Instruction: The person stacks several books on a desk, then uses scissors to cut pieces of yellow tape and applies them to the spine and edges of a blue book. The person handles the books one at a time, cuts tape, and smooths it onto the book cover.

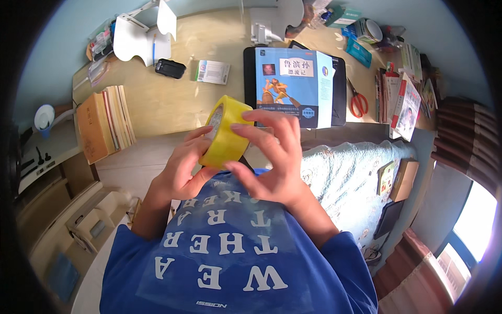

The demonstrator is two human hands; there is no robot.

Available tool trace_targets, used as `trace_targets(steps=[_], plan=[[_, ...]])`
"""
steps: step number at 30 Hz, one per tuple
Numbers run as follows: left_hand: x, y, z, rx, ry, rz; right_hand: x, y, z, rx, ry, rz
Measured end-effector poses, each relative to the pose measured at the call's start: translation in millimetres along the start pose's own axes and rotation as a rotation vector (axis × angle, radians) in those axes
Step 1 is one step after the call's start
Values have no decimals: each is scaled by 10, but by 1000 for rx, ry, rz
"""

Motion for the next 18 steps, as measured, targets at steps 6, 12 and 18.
trace_targets(steps=[6, 12, 18], plan=[[-166, -60, 56, 62, -32, 135, 62, -9, -164, -57, -17, -37], [-273, -16, 32, 59, -48, 242, 166, -38, -281, -128, 15, -64], [-309, 103, -44, 34, -56, 287, 165, -99, -224, -164, -110, 105]])
Point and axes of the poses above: each hand's wrist, its own z-axis towards the middle knuckle, its own y-axis out of the back of the hand, x = y × z, the point moved 9 cm from there along z, towards the middle knuckle
